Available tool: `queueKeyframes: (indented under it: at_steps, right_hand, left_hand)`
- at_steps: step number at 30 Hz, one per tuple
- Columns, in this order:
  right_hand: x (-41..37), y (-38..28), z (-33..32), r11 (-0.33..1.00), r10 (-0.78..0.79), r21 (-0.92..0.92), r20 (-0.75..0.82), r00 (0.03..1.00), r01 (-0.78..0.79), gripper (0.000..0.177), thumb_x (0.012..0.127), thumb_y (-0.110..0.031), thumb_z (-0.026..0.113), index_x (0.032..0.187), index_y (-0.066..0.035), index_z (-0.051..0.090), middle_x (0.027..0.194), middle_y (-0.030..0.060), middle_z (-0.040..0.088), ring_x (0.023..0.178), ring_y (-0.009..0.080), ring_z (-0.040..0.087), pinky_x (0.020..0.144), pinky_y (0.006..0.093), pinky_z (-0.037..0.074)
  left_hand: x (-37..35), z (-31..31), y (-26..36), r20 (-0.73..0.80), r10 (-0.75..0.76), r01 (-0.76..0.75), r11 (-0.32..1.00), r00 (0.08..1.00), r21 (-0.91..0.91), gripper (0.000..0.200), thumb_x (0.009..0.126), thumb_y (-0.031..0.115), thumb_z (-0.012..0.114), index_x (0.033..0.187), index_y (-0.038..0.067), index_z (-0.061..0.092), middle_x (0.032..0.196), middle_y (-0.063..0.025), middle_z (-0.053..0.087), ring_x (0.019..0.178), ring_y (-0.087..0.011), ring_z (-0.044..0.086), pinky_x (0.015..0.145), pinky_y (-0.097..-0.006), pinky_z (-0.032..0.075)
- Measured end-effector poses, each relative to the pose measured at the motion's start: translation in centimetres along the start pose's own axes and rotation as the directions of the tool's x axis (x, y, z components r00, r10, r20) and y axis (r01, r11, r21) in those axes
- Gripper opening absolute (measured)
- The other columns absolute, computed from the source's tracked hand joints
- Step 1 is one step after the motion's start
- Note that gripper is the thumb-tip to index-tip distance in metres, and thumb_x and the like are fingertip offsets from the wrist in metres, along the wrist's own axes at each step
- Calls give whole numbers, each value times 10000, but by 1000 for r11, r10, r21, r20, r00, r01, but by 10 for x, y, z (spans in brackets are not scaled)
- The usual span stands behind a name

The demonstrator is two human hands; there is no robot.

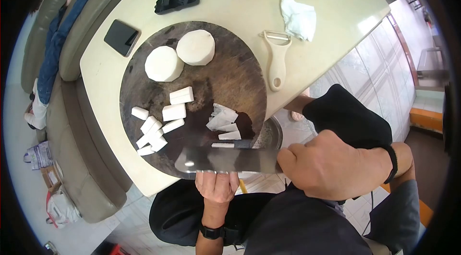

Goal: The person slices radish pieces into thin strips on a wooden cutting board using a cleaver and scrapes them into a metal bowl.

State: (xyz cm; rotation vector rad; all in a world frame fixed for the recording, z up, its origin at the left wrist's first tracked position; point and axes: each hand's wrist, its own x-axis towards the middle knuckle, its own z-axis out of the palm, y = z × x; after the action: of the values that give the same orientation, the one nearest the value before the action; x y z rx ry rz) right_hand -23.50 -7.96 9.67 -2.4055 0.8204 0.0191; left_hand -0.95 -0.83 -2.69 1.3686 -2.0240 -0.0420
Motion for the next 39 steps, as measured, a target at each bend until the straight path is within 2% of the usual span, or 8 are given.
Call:
queueKeyframes:
  at_steps: [10, 19, 21, 24, 28, 30, 34, 39]
  right_hand:
    - [-3, -3, 9, 999, 8, -42, 2, 1000, -8, 170, 676, -64, 626, 711, 57, 511, 554, 138, 525, 467, 258, 590, 379, 355, 446]
    - [23, -2, 6, 999, -42, 33, 153, 987, 37, 101, 692, -62, 631, 705, 33, 599, 715, 142, 592, 662, 271, 656, 477, 360, 501]
    - [27, -2, 16, 993, -107, 42, -52, 993, 109, 193, 676, -62, 651, 736, 64, 519, 592, 132, 541, 498, 236, 598, 382, 339, 436]
    - [27, -6, 21, 996, -89, -13, -103, 991, 88, 178, 673, -54, 652, 731, 58, 527, 597, 143, 562, 523, 254, 616, 416, 356, 459]
    - [24, 5, 19, 997, -62, 46, -64, 996, 65, 174, 666, -48, 644, 752, 53, 531, 623, 153, 581, 528, 274, 618, 452, 374, 472]
    - [21, 10, 13, 999, 41, -4, -52, 998, -41, 127, 663, -93, 691, 717, -10, 611, 676, 119, 641, 635, 283, 669, 512, 359, 495]
    - [9, 10, 2, 1000, 8, 15, -30, 1000, -7, 141, 665, -84, 678, 718, 12, 588, 645, 145, 624, 579, 282, 656, 482, 362, 487]
    - [-2, -1, 11, 999, -7, 39, -26, 1000, 8, 169, 669, -70, 657, 724, 52, 554, 588, 174, 580, 519, 290, 633, 422, 368, 472]
  left_hand:
    - [-9, -3, -3, 46, 43, -47, 996, 998, 70, 199, 790, 25, 624, 975, -32, 669, 1042, -225, 652, 930, -429, 637, 822, -459, 511]
    - [-8, -2, -3, 43, 0, -1, 1000, 999, 23, 234, 789, 47, 636, 1006, -37, 663, 1040, -229, 652, 928, -431, 633, 843, -480, 502]
    - [-10, -2, -4, 54, -3, 2, 1000, 999, 17, 234, 792, 58, 641, 1005, -37, 659, 1053, -231, 649, 928, -438, 628, 830, -485, 505]
    - [-3, 0, -2, -9, 26, -26, 999, 1000, 24, 123, 715, -8, 650, 833, -28, 678, 913, -175, 671, 802, -342, 657, 745, -392, 535]
    - [0, 3, -2, -21, 34, -33, 999, 999, 22, 111, 693, -37, 663, 804, -44, 670, 890, -172, 659, 781, -338, 647, 724, -382, 541]
    - [4, 6, 1, -68, 55, -57, 998, 996, -17, 191, 688, -67, 668, 877, -41, 674, 901, -158, 632, 800, -363, 620, 753, -419, 526]
    - [4, 7, -1, -96, 87, -86, 996, 992, 19, 138, 693, -49, 654, 828, -54, 681, 866, -152, 652, 784, -344, 639, 709, -366, 548]
    - [-8, 3, -4, -1, 74, -74, 995, 997, 72, 168, 768, 49, 649, 919, -16, 684, 970, -173, 665, 858, -386, 646, 780, -437, 526]
